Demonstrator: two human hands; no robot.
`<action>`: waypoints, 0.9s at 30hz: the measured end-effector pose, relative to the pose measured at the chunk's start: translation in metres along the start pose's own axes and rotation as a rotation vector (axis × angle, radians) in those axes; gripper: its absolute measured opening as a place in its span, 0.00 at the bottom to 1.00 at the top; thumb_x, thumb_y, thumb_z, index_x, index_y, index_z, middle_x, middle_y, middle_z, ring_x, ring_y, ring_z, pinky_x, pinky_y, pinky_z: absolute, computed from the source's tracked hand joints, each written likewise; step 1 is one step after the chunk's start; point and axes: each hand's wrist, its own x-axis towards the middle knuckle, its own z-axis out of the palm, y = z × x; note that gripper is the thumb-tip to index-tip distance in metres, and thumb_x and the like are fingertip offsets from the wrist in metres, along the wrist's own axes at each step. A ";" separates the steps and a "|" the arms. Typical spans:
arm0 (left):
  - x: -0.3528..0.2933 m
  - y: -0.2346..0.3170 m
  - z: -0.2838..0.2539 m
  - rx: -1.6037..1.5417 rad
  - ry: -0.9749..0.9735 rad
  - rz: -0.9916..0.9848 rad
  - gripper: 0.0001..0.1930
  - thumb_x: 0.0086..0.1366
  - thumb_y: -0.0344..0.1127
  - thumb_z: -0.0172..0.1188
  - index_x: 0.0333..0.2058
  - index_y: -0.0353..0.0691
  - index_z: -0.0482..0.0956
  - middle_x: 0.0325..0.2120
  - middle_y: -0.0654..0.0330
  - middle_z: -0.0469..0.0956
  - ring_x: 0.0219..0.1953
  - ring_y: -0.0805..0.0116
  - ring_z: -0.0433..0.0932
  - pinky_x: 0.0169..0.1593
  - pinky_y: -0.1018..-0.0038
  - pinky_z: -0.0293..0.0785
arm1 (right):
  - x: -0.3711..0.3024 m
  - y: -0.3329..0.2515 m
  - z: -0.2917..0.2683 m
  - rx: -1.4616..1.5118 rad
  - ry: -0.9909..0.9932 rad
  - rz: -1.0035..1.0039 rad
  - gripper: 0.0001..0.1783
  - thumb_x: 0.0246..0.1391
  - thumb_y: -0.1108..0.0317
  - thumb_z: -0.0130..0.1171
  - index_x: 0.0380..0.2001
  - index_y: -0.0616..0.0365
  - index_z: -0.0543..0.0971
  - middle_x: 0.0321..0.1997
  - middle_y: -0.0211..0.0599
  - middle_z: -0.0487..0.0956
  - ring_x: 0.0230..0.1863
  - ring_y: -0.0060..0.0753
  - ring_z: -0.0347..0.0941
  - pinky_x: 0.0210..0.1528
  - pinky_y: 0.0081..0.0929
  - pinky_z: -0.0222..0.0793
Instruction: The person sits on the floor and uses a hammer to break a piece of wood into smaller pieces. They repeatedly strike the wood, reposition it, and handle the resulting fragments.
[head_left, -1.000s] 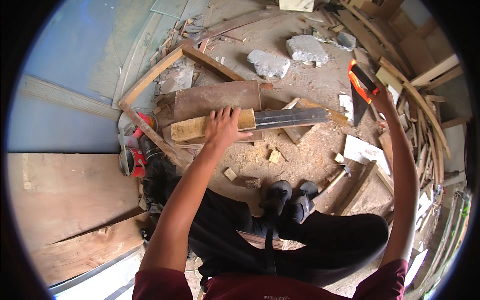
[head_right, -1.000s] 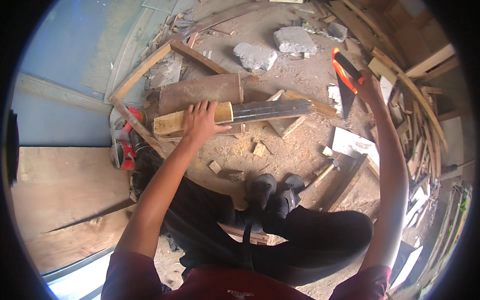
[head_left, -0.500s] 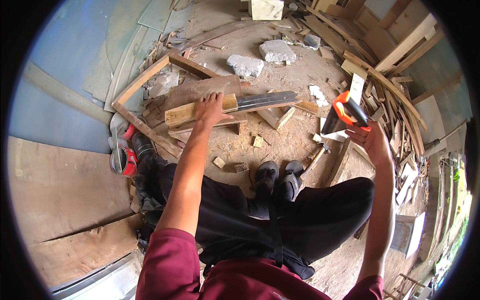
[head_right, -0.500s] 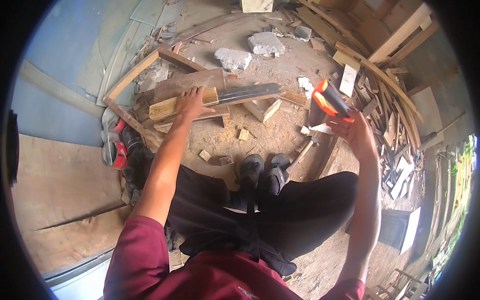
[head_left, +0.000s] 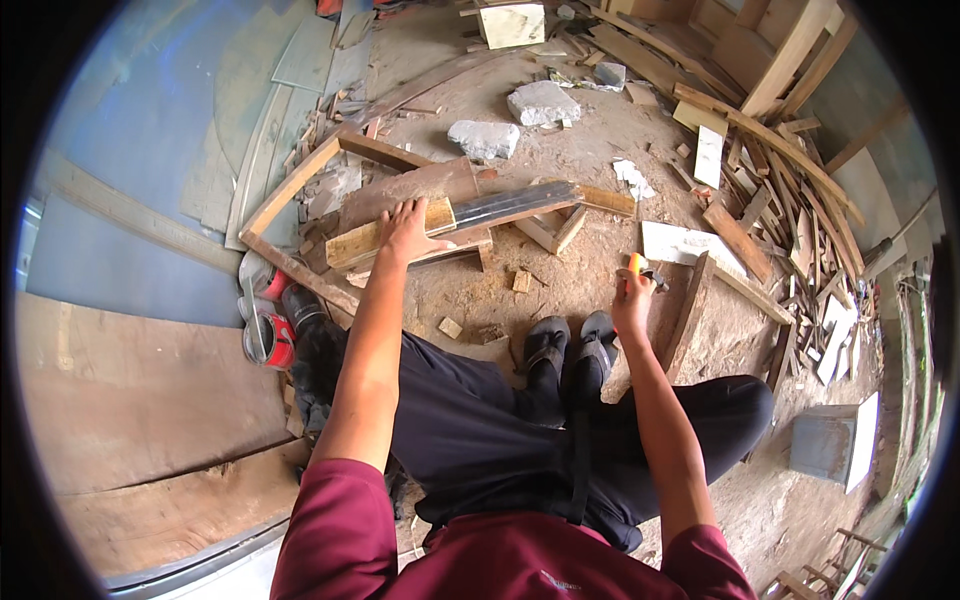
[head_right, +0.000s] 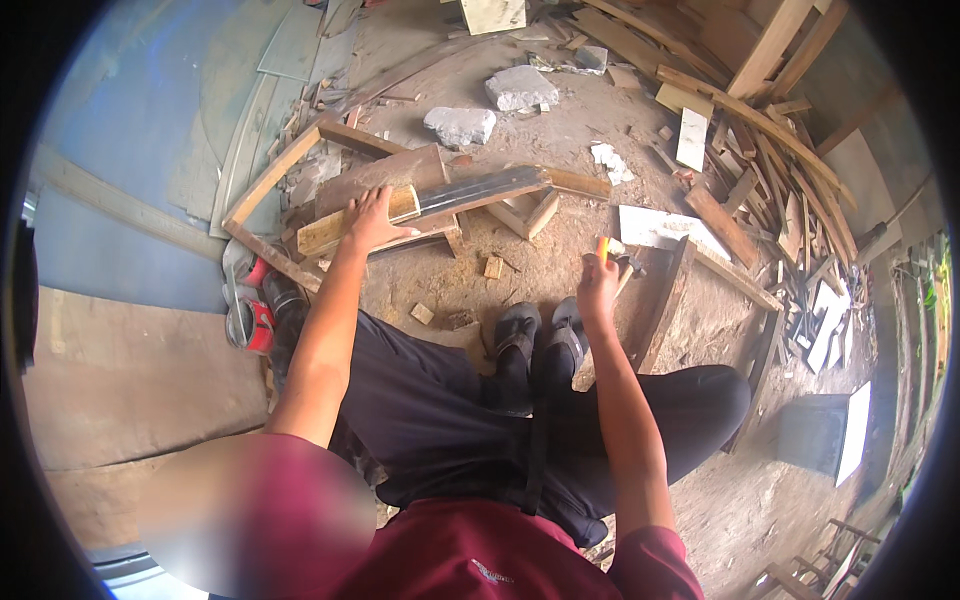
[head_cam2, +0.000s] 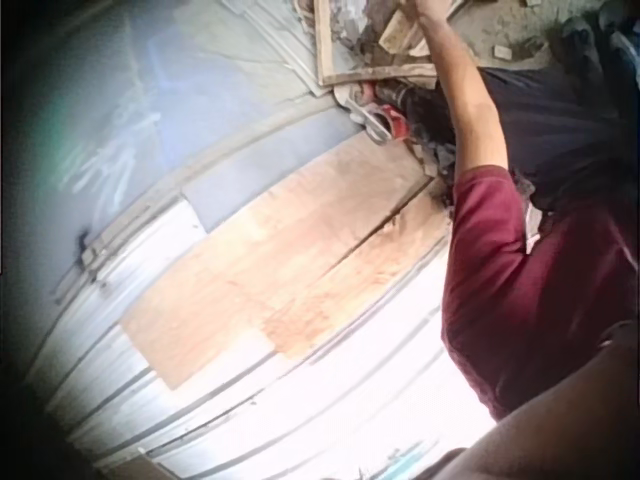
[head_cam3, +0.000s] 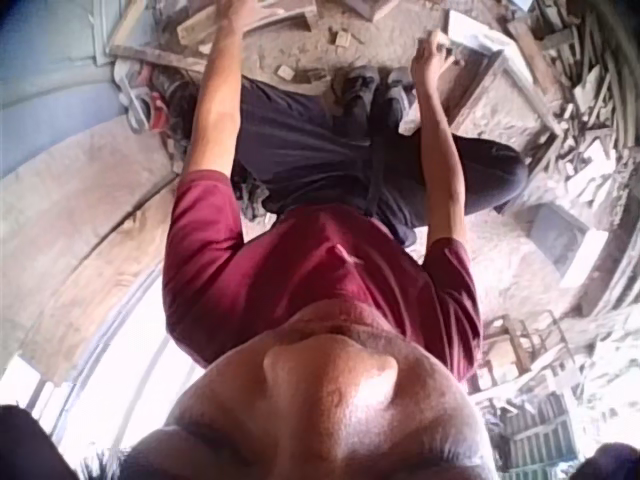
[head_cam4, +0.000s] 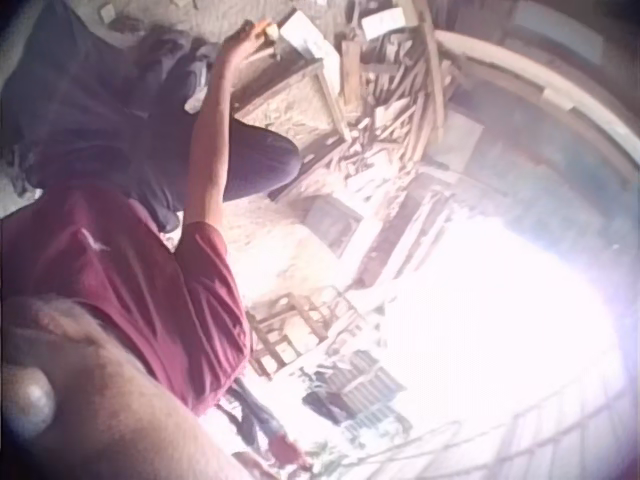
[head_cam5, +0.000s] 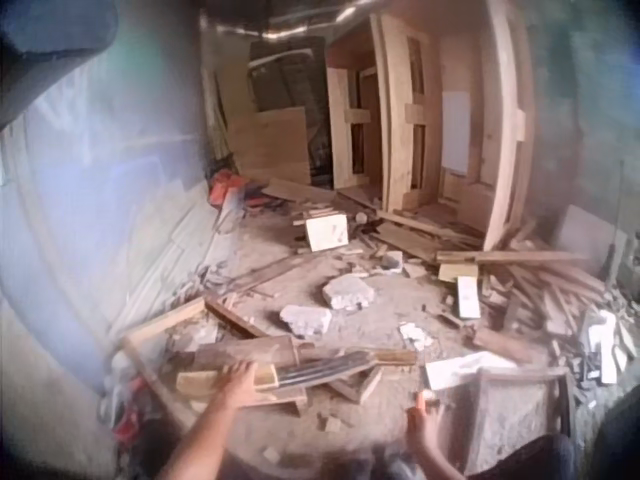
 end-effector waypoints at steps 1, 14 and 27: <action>0.002 0.003 -0.001 -0.029 -0.003 -0.015 0.55 0.40 0.69 0.74 0.61 0.41 0.64 0.66 0.51 0.64 0.68 0.53 0.60 0.69 0.51 0.53 | -0.004 0.009 0.013 0.043 -0.035 0.062 0.11 0.56 0.77 0.58 0.42 0.55 0.82 0.38 0.56 0.73 0.42 0.57 0.72 0.43 0.44 0.70; 0.036 0.056 0.012 -0.141 0.041 0.093 0.45 0.41 0.70 0.72 0.54 0.47 0.76 0.53 0.61 0.78 0.61 0.59 0.71 0.65 0.54 0.61 | -0.042 0.056 0.054 -0.322 -0.116 0.486 0.35 0.53 0.54 0.65 0.58 0.64 0.68 0.62 0.63 0.66 0.59 0.64 0.69 0.59 0.56 0.67; 0.034 0.053 0.015 -0.115 0.044 0.075 0.42 0.43 0.70 0.71 0.52 0.48 0.79 0.52 0.62 0.79 0.59 0.63 0.73 0.64 0.57 0.63 | -0.046 0.119 0.057 -0.172 -0.208 0.877 0.28 0.49 0.52 0.66 0.38 0.69 0.75 0.37 0.61 0.81 0.43 0.55 0.81 0.46 0.46 0.76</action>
